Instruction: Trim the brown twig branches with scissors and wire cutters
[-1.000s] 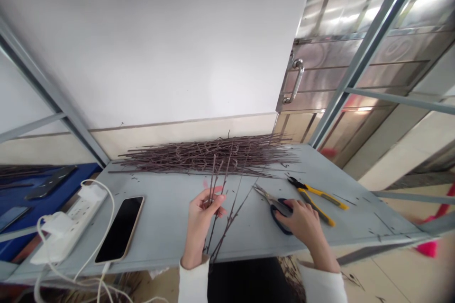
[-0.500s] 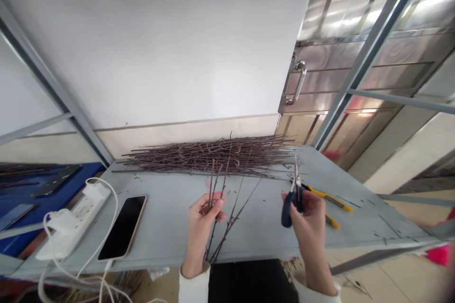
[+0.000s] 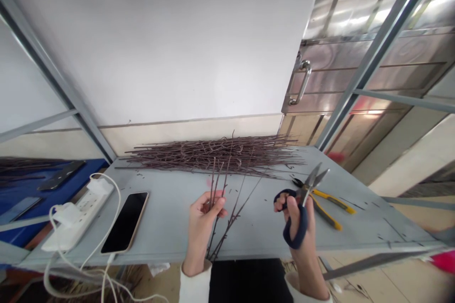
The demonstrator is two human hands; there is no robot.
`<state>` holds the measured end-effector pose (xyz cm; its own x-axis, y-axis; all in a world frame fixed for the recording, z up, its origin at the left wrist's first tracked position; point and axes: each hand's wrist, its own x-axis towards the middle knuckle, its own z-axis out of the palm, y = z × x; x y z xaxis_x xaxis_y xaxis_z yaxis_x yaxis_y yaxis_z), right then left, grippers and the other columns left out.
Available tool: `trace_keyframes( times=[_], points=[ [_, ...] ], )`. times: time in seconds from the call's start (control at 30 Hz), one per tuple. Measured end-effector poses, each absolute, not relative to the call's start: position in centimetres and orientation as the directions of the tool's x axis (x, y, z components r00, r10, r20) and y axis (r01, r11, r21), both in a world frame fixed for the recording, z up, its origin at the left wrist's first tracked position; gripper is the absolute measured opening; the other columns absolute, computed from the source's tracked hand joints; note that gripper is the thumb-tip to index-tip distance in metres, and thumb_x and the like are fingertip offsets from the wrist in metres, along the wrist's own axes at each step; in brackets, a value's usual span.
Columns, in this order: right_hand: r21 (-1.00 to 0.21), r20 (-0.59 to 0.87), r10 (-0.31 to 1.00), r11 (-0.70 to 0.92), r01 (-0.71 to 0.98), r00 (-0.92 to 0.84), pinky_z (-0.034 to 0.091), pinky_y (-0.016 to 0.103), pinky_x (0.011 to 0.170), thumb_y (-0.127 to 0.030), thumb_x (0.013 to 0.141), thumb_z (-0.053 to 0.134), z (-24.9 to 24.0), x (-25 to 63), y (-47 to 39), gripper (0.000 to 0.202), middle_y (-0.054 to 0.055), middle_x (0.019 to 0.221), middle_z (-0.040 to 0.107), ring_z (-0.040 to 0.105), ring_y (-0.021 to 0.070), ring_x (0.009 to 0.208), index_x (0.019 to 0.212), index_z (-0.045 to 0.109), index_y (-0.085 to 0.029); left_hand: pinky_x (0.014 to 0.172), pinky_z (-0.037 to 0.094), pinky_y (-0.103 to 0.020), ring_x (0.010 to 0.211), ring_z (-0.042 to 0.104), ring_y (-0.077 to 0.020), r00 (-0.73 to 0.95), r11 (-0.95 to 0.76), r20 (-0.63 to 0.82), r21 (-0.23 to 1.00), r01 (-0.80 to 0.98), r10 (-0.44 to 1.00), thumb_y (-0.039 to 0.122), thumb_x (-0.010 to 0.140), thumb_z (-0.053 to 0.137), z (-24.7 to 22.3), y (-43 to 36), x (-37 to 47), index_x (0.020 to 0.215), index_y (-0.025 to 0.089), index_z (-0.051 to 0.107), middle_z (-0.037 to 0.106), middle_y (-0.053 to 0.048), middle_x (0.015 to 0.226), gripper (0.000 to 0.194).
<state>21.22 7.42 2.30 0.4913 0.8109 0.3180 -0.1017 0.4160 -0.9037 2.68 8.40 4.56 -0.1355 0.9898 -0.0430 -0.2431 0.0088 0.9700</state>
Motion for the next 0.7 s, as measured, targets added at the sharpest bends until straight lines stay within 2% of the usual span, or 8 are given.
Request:
trace_keyframes(
  times=[0.27,0.5,0.7],
  points=[
    [-0.896,0.299,0.831,0.414,-0.163,0.469,0.039,0.027,0.06,-0.045,0.084,0.058,2.31,21.18,7.49,0.03,-0.005,0.069,0.048,0.048,0.0115,0.062,0.081,0.037,-0.024,0.049,0.048,-0.021,0.048,0.058,-0.0094,-0.156,0.015,-0.057,0.967,-0.255,0.986,0.038,0.059,0.081,4.83,8.44,2.89,0.08,0.013,0.072,0.068,-0.002,0.067,0.034],
    [-0.894,0.329,0.826,0.429,-0.131,0.458,0.041,0.028,0.062,-0.044,0.086,0.055,2.06,21.49,7.38,0.028,-0.005,0.071,0.049,0.049,0.0118,0.063,0.083,0.037,-0.024,0.048,0.048,-0.022,0.047,0.059,-0.0103,-0.148,0.016,-0.056,0.966,-0.259,0.987,0.04,0.057,0.081,4.54,8.74,3.0,0.081,0.014,0.073,0.069,-0.003,0.066,0.037],
    [-0.89,0.339,0.82,0.438,-0.125,0.461,0.041,0.028,0.058,-0.045,0.087,0.053,1.64,21.97,7.71,0.027,-0.006,0.067,0.049,0.049,0.0117,0.059,0.082,0.037,-0.024,0.048,0.048,-0.021,0.048,0.059,-0.0097,-0.129,0.036,-0.072,0.965,-0.261,0.989,0.039,0.057,0.082,4.9,8.73,3.28,0.08,0.013,0.073,0.072,-0.005,0.075,0.036]
  ],
)
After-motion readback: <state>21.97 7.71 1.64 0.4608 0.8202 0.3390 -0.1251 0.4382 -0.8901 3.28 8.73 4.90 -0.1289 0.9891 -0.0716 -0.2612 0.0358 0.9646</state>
